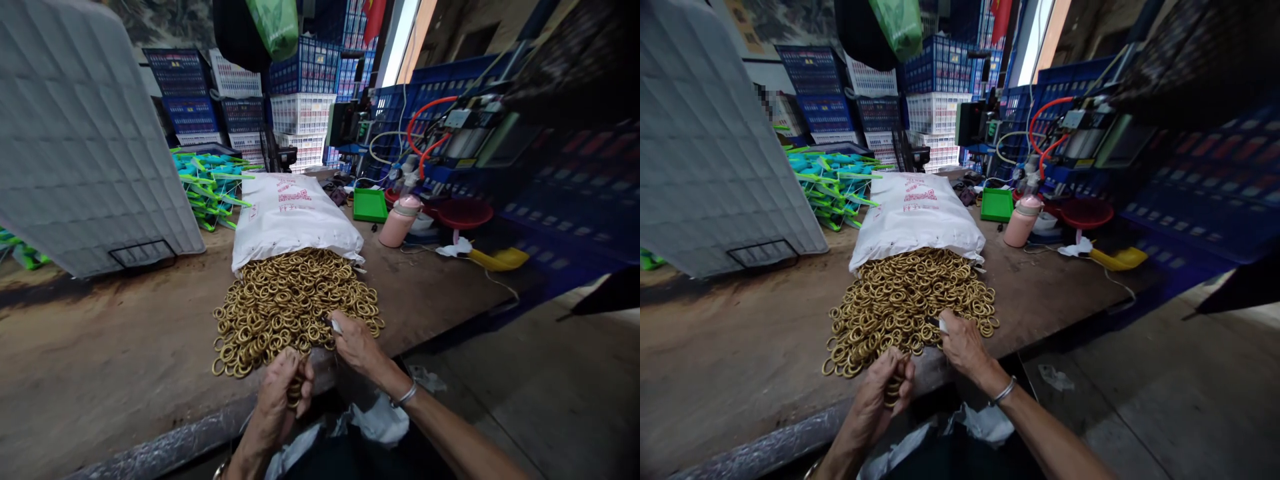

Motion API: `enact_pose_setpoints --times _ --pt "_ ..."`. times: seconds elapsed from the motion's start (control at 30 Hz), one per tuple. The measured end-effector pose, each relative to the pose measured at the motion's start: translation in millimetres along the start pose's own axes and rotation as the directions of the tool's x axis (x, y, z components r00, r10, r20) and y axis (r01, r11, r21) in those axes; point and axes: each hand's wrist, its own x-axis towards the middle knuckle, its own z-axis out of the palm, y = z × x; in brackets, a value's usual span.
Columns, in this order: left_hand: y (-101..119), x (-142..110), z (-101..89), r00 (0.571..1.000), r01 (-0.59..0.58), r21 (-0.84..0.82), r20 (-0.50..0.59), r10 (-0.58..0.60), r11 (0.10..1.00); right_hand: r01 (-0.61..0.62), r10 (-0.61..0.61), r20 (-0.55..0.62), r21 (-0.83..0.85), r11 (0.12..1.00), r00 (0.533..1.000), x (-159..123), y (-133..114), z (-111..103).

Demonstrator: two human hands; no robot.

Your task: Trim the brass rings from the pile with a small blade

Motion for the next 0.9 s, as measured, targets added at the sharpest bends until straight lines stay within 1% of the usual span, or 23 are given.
enact_pose_setpoints --times 0.07,0.13,0.23,0.33,0.43,0.5,0.6,0.67,0.73,0.77,0.83,0.9 --pt "-3 4 -3.7 1.0 -0.01 0.023 0.015 0.009 1.0 0.016 -0.017 0.013 0.045 0.999 1.0 -1 -4 3" --pt "-4 7 -6.8 1.0 -0.015 0.026 0.014 0.015 1.0 0.012 -0.013 0.033 0.048 0.999 0.999 -3 -9 8" --pt "-4 7 -10.3 1.0 -0.006 -0.022 -0.007 0.006 1.0 0.01 -0.009 0.071 -0.014 1.0 0.997 -4 -18 14" --pt "-4 6 -14.4 0.999 0.043 -0.087 -0.005 -0.044 0.995 -0.007 0.015 0.093 -0.08 0.997 0.996 -3 -23 20" --pt "-7 7 -20.0 0.997 0.078 -0.144 -0.002 -0.08 0.986 -0.015 0.026 0.091 -0.119 0.993 0.996 -2 -24 25" --pt "-10 8 -23.8 0.995 0.091 -0.189 -0.02 -0.097 0.978 -0.016 0.026 0.078 -0.127 0.992 0.997 -2 -22 27" --pt "-14 10 -26.5 0.994 0.078 -0.223 -0.063 -0.094 0.972 -0.022 0.027 0.055 -0.087 0.996 0.998 0 -19 25" --pt "-15 12 -25.5 0.994 0.051 -0.208 -0.087 -0.071 0.977 -0.039 0.039 0.029 0.008 0.999 0.999 1 -18 21" --pt "-15 15 -22.7 0.994 0.026 -0.178 -0.104 -0.045 0.984 -0.078 0.077 0.013 0.197 0.977 0.997 3 -20 15" --pt "-14 16 -20.9 0.993 0.012 -0.158 -0.117 -0.031 0.987 -0.1 0.099 0.021 0.322 0.942 0.995 3 -22 13" --pt "-14 19 -16.9 0.987 -0.02 -0.101 -0.158 0.004 0.995 -0.14 0.12 0.072 0.564 0.814 0.99 2 -27 8" --pt "-15 22 -13.6 0.977 -0.05 -0.026 -0.211 0.044 0.998 -0.201 0.126 0.157 0.725 0.659 0.979 -1 -33 5"
